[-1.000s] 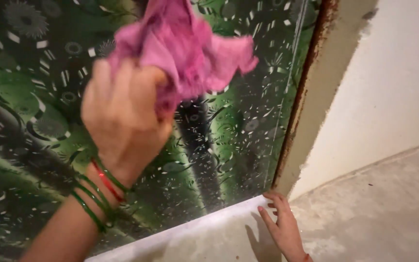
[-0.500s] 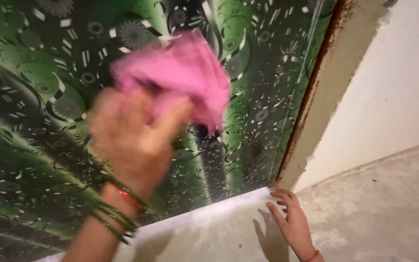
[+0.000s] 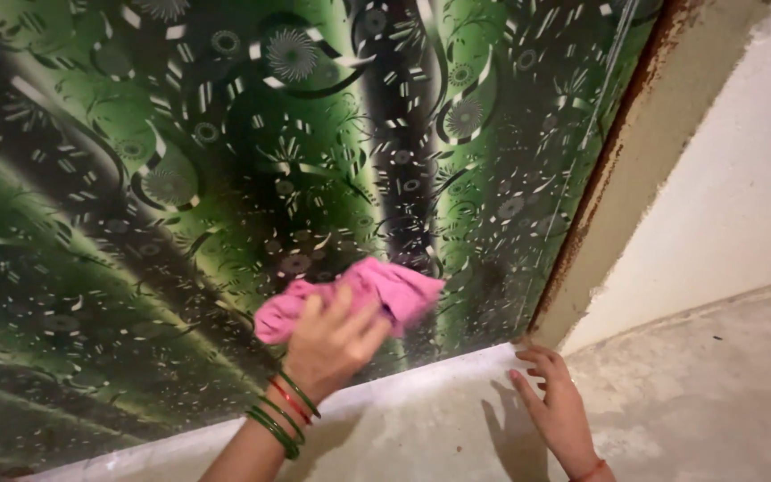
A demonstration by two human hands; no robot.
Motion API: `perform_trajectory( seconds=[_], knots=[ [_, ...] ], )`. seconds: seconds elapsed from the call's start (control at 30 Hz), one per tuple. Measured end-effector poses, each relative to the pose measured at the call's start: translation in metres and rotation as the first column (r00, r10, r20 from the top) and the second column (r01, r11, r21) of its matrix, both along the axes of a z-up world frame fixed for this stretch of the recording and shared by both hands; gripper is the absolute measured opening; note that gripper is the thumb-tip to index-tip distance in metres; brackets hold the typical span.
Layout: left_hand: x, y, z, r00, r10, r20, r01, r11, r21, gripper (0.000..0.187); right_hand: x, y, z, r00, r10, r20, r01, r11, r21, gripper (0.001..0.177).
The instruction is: The person wipes a green patterned wall with a pink cloth. The person uses their left hand to scrub the wall surface while their right hand rests on the wall for support. The person moves the cloth in repetitive circular and back-and-forth motions across the lower section of the wall.
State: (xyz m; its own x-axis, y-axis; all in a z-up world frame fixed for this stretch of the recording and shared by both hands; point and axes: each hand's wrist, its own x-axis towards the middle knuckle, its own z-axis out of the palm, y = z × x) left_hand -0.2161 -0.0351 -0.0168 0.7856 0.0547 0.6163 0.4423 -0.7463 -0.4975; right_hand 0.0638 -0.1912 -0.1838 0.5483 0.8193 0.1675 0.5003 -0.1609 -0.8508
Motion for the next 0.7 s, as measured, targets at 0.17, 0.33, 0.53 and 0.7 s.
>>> perform_trajectory(
  seconds=[0.17, 0.33, 0.53, 0.7],
  knots=[
    [-0.004, 0.012, 0.102, 0.857, 0.073, 0.509, -0.152, 0.981, 0.117, 0.017, 0.001, -0.001, 0.002, 1.0, 0.004, 0.023, -0.005, 0.999, 0.039, 0.036],
    [0.004, 0.019, 0.111, 0.891, 0.044, 0.453, -0.125, 0.981, 0.151, 0.029, -0.007, 0.017, 0.006, 0.998, 0.047, 0.044, -0.049, 0.998, 0.049, 0.035],
    [0.01, -0.004, -0.024, 1.0, 0.011, -0.014, -0.013, 0.986, -0.168, 0.01, -0.016, 0.011, 0.006, 0.996, 0.057, 0.064, -0.06, 0.997, 0.043, 0.035],
    [0.016, -0.005, 0.01, 0.977, 0.004, 0.212, 0.035, 0.983, -0.18, 0.01, -0.011, -0.001, 0.013, 0.999, 0.029, 0.041, -0.032, 0.997, 0.075, 0.038]
  ],
)
